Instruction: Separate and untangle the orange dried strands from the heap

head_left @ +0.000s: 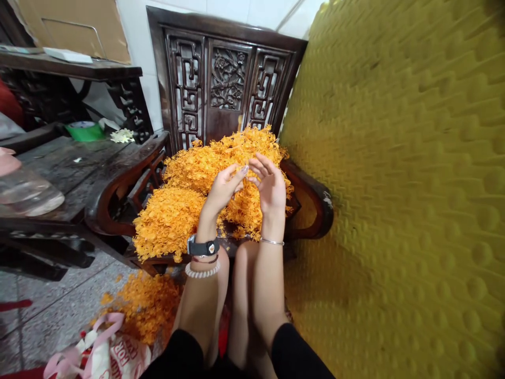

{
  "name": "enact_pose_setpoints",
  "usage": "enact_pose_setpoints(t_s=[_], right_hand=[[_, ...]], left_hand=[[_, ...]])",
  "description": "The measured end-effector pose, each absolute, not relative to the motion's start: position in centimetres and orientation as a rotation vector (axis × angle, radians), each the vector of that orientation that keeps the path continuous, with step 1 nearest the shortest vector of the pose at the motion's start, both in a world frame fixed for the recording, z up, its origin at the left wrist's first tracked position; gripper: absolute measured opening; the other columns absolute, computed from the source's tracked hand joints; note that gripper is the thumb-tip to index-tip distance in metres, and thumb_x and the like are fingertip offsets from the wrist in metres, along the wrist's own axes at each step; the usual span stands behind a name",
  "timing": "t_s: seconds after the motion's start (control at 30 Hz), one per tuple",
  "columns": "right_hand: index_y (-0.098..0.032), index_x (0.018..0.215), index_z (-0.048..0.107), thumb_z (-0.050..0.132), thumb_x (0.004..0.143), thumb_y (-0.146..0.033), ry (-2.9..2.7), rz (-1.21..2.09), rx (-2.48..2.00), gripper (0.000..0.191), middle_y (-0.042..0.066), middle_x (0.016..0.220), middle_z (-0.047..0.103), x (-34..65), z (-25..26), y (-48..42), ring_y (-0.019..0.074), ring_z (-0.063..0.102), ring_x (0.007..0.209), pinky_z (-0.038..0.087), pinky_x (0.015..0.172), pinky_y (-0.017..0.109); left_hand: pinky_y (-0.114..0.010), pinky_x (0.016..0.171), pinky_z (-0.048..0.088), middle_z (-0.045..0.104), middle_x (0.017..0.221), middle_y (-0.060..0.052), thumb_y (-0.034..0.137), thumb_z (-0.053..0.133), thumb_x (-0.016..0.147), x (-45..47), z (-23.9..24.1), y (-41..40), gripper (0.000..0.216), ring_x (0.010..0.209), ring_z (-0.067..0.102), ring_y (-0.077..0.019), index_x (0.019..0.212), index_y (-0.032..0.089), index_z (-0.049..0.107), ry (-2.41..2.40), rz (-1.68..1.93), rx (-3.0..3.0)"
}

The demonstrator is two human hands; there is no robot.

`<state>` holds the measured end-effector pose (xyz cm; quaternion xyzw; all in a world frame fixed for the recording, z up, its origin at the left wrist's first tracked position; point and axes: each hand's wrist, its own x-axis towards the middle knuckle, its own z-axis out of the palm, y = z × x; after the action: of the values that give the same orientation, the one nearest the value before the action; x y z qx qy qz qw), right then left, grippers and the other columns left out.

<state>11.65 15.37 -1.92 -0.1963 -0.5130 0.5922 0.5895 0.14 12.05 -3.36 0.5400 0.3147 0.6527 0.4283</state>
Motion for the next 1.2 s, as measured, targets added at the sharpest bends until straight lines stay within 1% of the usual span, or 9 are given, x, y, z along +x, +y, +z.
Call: enact_pose_setpoints(t_s=[0.13,0.3,0.4,0.5,0.63,0.8,0.93,1.03,1.2], right_hand=[[-0.025,0.090,0.066,0.053,0.080,-0.038,-1.435,1.153,-0.597,0.021,0.000,0.091,0.064,11.1,-2.6,14.9,0.0113,0.056,0.083,0.044,0.068,0.022],[-0.021,0.078,0.064,0.055,0.081,-0.037,-1.585,0.872,-0.666,0.019,-0.003,0.063,0.051,11.5,-2.3,14.0,0.0091,0.043,0.058,0.036,0.056,0.022],[-0.020,0.070,0.059,0.055,0.080,-0.042,-1.599,1.099,-0.635,0.025,-0.005,0.052,0.045,12.3,-2.2,13.9,0.0073,0.038,0.047,0.030,0.047,0.022],[-0.019,0.062,0.051,0.057,0.078,-0.046,-1.504,1.337,-0.682,0.032,-0.007,0.045,0.038,12.7,-2.7,14.5,0.0048,0.028,0.038,0.020,0.039,0.021],[-0.020,0.054,0.044,0.055,0.077,-0.051,-1.460,1.657,-0.681,0.040,-0.008,0.041,0.030,12.7,-3.6,15.3,0.0041,0.020,0.034,0.008,0.035,0.023],[-0.020,0.050,0.037,0.064,0.070,-0.047,-1.343,1.713,-0.575,0.043,-0.008,0.045,0.025,12.1,-3.8,14.7,0.0029,0.018,0.036,0.011,0.036,0.023],[-0.019,0.053,0.040,0.059,0.074,-0.051,-1.323,1.696,-0.569,0.042,-0.008,0.048,0.027,12.1,-3.7,14.0,0.0022,0.019,0.037,0.011,0.036,0.021],[-0.018,0.055,0.045,0.054,0.076,-0.054,-1.449,1.770,-0.583,0.042,-0.009,0.042,0.031,12.5,-4.0,13.9,0.0017,0.021,0.034,0.011,0.035,0.019],[-0.014,0.056,0.056,0.061,0.074,-0.044,-1.663,1.926,-0.601,0.035,-0.001,0.042,0.054,13.1,-5.0,14.5,0.0026,0.029,0.028,0.013,0.030,0.020]], left_hand=[[-0.021,0.043,0.023,0.037,0.049,0.005,0.042,0.050,0.084,0.3,-3.4,12.2,0.027,0.043,0.032,-0.0086,0.075,0.018,0.059,0.948,1.708,1.497],[-0.025,0.053,0.021,0.043,0.053,0.002,0.029,0.058,0.079,0.6,-2.4,10.8,0.026,0.052,0.034,-0.0108,0.056,0.017,0.053,1.367,1.924,1.694],[-0.025,0.054,0.022,0.042,0.052,0.003,0.030,0.056,0.081,0.4,-2.5,10.5,0.030,0.051,0.036,-0.0105,0.055,0.017,0.051,1.352,1.847,1.742],[-0.023,0.051,0.025,0.039,0.047,0.004,0.041,0.050,0.084,0.1,-3.8,11.4,0.039,0.047,0.036,-0.0093,0.053,0.016,0.047,1.189,1.600,1.686],[-0.021,0.044,0.025,0.039,0.046,0.004,0.049,0.043,0.086,-0.2,-5.3,12.4,0.045,0.041,0.035,-0.0077,0.055,0.016,0.048,1.003,1.302,1.553],[-0.020,0.042,0.028,0.040,0.045,0.004,0.049,0.050,0.083,-0.4,-4.5,11.2,0.044,0.040,0.036,-0.0064,0.053,0.016,0.050,0.878,1.287,1.475],[-0.020,0.042,0.030,0.042,0.043,0.003,0.048,0.056,0.079,-0.5,-3.8,10.4,0.044,0.039,0.038,-0.0059,0.048,0.016,0.053,0.885,1.304,1.474],[-0.020,0.044,0.033,0.050,0.042,0.002,0.042,0.063,0.075,-0.9,-4.0,10.4,0.033,0.040,0.043,-0.0065,0.055,0.015,0.063,0.991,1.212,1.541],[-0.022,0.056,0.045,0.063,0.050,-0.001,0.039,0.065,0.073,-1.8,-4.4,10.1,0.026,0.048,0.056,-0.0097,0.064,0.014,0.069,0.944,0.883,1.654]])
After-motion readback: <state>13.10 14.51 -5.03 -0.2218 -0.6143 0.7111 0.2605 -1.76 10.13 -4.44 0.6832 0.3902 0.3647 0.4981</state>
